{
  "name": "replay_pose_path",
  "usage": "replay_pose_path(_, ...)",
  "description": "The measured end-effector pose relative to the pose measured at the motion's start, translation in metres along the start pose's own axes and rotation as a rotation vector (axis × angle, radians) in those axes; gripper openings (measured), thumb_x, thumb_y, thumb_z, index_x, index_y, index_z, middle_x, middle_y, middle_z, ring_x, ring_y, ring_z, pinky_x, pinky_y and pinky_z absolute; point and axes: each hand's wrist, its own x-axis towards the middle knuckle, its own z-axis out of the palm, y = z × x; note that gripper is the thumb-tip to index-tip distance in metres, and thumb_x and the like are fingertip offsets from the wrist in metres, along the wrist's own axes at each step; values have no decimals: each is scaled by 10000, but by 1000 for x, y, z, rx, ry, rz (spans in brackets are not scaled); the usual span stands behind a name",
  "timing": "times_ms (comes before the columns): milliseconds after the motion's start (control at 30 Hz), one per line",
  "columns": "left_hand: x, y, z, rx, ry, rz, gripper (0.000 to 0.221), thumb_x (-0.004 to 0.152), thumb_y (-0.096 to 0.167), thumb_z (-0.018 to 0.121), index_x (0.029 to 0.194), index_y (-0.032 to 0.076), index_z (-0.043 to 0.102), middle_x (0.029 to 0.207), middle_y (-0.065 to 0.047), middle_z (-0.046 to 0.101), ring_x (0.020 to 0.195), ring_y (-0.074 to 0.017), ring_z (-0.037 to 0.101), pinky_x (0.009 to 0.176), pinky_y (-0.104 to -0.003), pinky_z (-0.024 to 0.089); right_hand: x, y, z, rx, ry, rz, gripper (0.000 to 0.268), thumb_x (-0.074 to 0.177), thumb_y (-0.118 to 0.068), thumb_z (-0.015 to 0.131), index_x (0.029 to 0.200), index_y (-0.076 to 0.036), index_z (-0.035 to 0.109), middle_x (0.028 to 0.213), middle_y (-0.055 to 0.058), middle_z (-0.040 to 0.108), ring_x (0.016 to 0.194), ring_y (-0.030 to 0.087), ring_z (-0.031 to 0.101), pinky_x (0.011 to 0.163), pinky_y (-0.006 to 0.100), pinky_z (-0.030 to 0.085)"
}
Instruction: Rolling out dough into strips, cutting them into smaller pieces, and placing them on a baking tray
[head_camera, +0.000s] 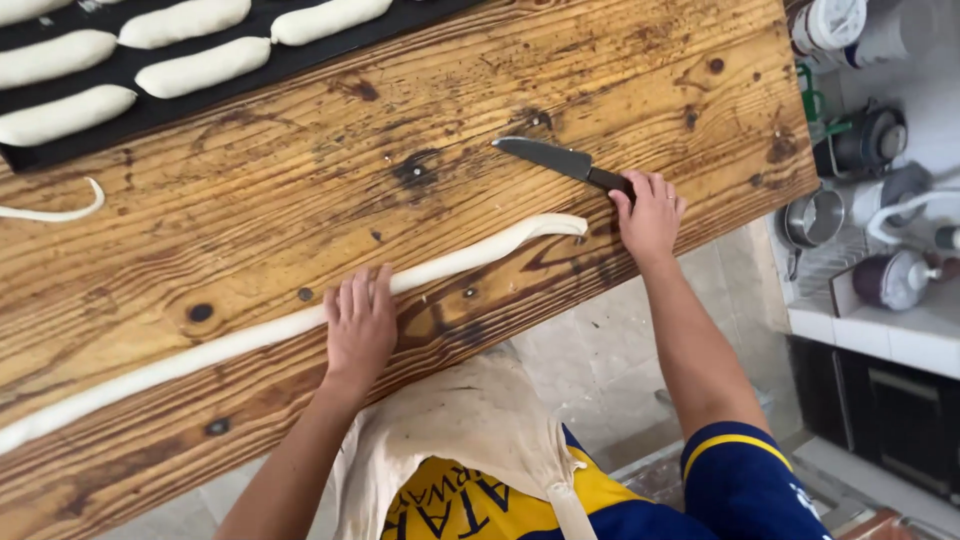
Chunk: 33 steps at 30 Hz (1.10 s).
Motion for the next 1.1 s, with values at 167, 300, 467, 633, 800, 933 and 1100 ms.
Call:
replay_pose_path(167,26,61,-13,-224,91,165,585,974,496,497,1488,222,547,1453,-161,537,1421,-350,485,1185,-564,299,-3,-75,-27,11,216,74,485,1114,-338,509,1556,-149,443,1538,188,373,1428,423,348,1095,704,299)
replay_pose_path(300,59,94,4,-251,120,164,630,1029,544,311,1502,189,528,1595,-173,434,1526,-355,347,1240,-566,193,-17,-150,-33,78,252,-428,556,1043,-417,454,1540,-173,497,1574,120,440,1493,294,346,1191,515,201)
replay_pose_path(467,90,114,35,-223,-166,177,751,1035,583,241,1563,78,414,1630,-161,391,1551,-317,285,1256,-590,117,-20,-194,-49,102,-216,-494,603,1105,-480,271,1663,-259,222,1724,52,210,1582,273,163,1256,536,156)
replay_pose_path(633,48,111,29,-278,-21,367,716,980,534,320,1557,124,430,1581,-120,454,1486,-314,388,1196,-631,225,-99,-147,-27,-4,-118,-531,645,1025,-555,369,1622,-313,320,1688,70,291,1553,291,256,1231,507,195)
replay_pose_path(800,114,97,10,-123,40,294,723,1009,605,296,1616,215,355,1695,-82,270,1575,-434,75,1183,-750,76,-57,-142,-20,13,-84,-419,638,1039,-649,246,1627,-403,251,1718,124,179,1566,368,178,1194,672,4)
replay_pose_path(933,181,75,19,-115,-77,135,738,1040,648,272,1675,273,244,1745,-51,103,1581,-413,47,1196,-735,55,9,-150,-50,-15,-165,-101,655,1075,-569,254,1667,-311,144,1735,106,37,1587,331,-9,1187,682,-83)
replay_pose_path(1100,126,74,10,-174,105,190,658,1060,514,238,1637,235,389,1701,-82,319,1554,-405,220,1138,-772,154,-52,-120,-36,32,-24,-289,600,1089,-424,349,1663,-280,252,1727,114,168,1583,365,137,1222,649,100)
